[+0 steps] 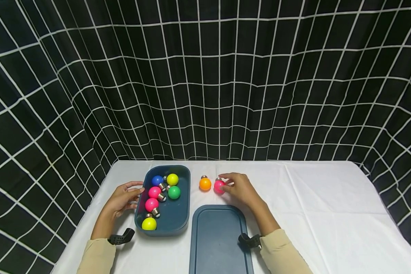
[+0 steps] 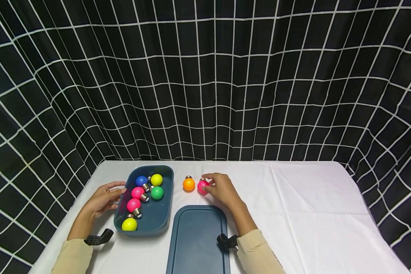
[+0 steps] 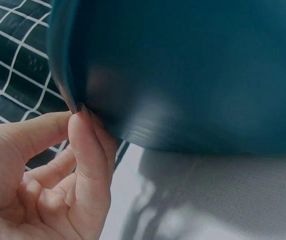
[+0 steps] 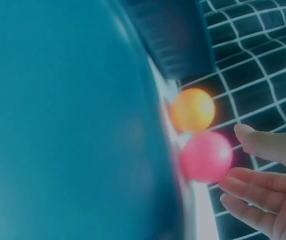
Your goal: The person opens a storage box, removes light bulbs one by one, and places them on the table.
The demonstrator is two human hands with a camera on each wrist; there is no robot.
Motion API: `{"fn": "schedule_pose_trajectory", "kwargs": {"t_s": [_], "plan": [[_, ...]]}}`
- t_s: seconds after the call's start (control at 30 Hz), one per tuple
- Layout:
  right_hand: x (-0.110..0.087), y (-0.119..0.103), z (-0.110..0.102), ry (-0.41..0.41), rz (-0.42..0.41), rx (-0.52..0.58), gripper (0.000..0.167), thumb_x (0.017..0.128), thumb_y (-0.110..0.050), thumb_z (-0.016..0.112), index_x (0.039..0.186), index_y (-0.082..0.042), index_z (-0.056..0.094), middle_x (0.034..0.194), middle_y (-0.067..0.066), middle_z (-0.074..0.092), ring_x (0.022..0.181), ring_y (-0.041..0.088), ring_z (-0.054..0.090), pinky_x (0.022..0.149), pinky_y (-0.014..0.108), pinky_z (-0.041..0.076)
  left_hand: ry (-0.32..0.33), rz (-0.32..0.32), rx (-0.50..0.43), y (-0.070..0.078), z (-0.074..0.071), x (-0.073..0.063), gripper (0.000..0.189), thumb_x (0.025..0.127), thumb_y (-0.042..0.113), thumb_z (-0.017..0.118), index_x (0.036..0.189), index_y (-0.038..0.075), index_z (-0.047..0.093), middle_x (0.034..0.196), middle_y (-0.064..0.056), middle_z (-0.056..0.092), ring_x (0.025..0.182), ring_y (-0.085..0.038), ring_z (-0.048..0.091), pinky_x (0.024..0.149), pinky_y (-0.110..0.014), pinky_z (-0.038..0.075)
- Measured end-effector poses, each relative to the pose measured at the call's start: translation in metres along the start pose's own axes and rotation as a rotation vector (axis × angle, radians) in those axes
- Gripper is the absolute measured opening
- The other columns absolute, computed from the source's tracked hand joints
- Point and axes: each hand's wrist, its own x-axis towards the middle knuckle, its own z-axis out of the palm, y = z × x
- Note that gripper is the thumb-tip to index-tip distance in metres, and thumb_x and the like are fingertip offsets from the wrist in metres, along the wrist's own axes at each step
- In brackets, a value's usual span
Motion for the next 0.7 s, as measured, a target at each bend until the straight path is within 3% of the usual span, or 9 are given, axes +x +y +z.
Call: {"fn": "schedule_pose_trajectory", "kwargs": {"t_s": [0.5, 0.7], "plan": [[-0.003, -0.039, -0.012, 0.019, -0.079, -0.047, 0.041, 0.085, -0.011, 0.083, 0.124, -0.004, 0.071, 0.112, 0.017, 0.072, 0.096, 0.033, 0.071, 0.087, 0.048, 0.059, 0.016, -0.002, 0.012, -0.001, 0.000, 0.002, 0.055, 0.099, 0.018, 0.068, 0.145, -0.001, 0.046, 0.083, 0.001, 0.069, 0.059, -0.009, 0.059, 0.051, -0.021, 0.056], [-0.007, -0.055, -0.013, 0.016, -0.108, -0.048, 0.041, 0.085, -0.010, 0.082, 0.124, -0.006, 0.072, 0.116, 0.014, 0.072, 0.098, 0.032, 0.070, 0.086, 0.048, 0.059, 0.016, -0.005, 0.014, -0.001, 0.000, 0.003, 0.056, 0.099, 0.020, 0.069, 0.146, 0.000, 0.046, 0.084, 0.000, 0.070, 0.060, -0.010, 0.061, 0.053, -0.022, 0.057]]}}
